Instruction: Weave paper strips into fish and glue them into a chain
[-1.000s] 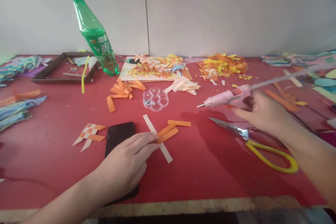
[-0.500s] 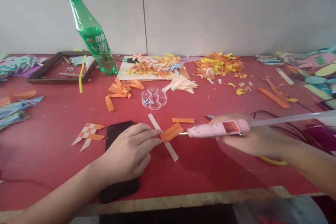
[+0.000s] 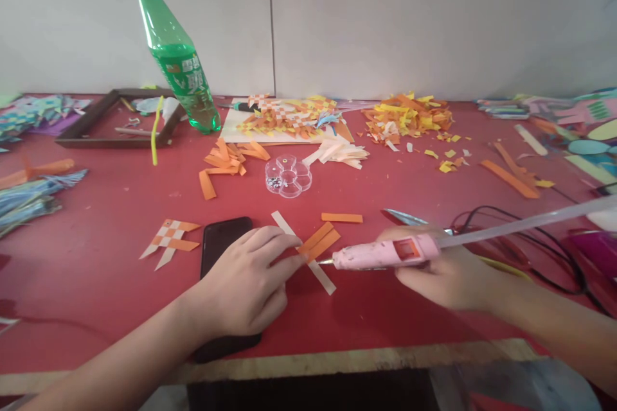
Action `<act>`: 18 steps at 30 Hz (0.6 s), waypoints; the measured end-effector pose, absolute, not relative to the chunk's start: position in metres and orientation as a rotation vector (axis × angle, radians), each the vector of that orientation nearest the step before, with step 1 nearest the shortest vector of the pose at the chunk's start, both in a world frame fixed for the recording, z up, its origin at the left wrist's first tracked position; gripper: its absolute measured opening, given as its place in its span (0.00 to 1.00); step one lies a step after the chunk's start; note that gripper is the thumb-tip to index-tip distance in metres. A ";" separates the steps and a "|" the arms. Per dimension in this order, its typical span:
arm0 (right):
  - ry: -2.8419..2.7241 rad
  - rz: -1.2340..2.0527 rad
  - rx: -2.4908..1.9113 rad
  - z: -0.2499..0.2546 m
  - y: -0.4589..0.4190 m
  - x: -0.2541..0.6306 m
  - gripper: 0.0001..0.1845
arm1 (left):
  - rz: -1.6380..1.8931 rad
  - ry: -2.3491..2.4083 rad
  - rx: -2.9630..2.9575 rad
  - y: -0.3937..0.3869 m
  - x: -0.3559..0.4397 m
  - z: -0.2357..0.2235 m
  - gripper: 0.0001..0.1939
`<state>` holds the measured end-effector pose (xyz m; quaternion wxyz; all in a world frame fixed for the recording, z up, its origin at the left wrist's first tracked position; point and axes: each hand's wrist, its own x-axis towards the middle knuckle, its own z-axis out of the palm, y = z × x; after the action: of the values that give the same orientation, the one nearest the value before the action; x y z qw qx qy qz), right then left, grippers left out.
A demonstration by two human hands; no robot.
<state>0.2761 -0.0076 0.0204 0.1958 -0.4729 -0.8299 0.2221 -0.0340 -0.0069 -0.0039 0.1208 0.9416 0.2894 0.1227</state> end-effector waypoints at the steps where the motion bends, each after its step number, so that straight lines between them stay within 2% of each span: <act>1: -2.365 0.655 -1.325 0.021 -0.008 0.275 0.08 | 0.358 0.839 2.756 -0.007 -0.034 -0.004 0.22; 10: -2.466 0.729 -1.353 0.018 -0.014 0.271 0.08 | 0.274 0.792 2.769 -0.009 -0.029 -0.003 0.23; 18: -2.510 0.628 -1.376 0.015 -0.012 0.268 0.08 | 0.322 0.775 2.696 -0.007 -0.030 -0.004 0.23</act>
<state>0.2678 -0.0117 0.0150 0.1055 -0.4668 -0.8518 0.2130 -0.0304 -0.0067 -0.0038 0.1582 0.9428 0.2709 0.1125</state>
